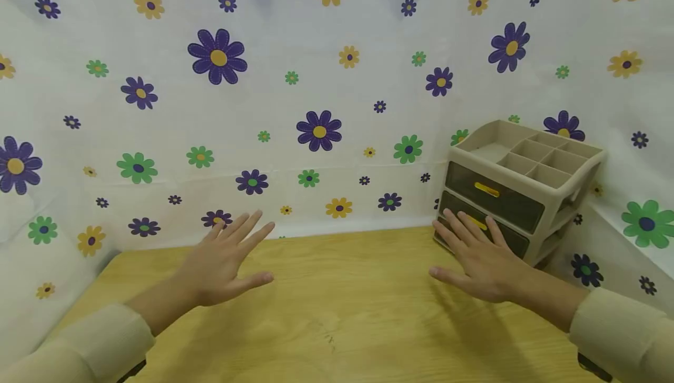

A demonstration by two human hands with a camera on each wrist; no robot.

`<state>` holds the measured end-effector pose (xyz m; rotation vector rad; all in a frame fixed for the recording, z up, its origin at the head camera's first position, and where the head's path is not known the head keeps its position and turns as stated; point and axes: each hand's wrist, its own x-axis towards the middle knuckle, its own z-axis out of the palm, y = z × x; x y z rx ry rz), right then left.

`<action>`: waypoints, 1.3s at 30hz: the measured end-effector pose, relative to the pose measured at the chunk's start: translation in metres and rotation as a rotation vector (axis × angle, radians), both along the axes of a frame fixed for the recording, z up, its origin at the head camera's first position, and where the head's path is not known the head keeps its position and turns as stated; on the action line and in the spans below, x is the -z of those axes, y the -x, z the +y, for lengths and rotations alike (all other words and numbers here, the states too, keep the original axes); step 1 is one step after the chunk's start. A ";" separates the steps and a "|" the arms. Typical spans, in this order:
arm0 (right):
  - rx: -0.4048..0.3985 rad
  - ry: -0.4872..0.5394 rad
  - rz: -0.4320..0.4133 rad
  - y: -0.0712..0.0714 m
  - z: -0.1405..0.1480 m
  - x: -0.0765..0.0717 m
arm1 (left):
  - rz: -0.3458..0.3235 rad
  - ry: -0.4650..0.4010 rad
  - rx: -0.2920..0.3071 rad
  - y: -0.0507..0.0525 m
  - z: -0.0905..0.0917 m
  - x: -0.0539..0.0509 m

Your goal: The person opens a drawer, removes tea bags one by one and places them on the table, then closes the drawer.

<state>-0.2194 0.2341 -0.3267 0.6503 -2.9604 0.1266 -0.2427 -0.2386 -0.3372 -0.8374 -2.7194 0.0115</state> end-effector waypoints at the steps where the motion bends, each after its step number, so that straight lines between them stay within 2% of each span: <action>1: 0.004 -0.005 0.009 0.000 0.000 -0.002 | -0.001 -0.002 0.003 0.002 0.006 -0.001; 11: 0.025 -0.019 0.116 0.006 0.004 -0.027 | -0.055 -0.054 0.047 0.027 0.068 -0.011; 17: 0.063 0.013 0.189 0.012 0.013 -0.048 | -0.099 -0.088 0.086 0.043 0.109 -0.020; 22: 0.123 0.006 0.222 0.018 0.027 -0.067 | -0.139 -0.107 0.099 0.059 0.144 -0.031; 27: 0.189 -0.017 0.259 0.027 0.043 -0.087 | -0.171 -0.132 0.096 0.074 0.180 -0.048; 32: 0.246 -0.029 0.273 0.037 0.059 -0.102 | -0.210 -0.169 0.110 0.086 0.221 -0.055; 36: 0.326 -0.007 0.279 0.045 0.072 -0.111 | -0.285 -0.248 0.118 0.089 0.255 -0.063; 39: 0.415 0.027 0.249 0.051 0.082 -0.118 | -0.357 -0.335 0.134 0.092 0.279 -0.069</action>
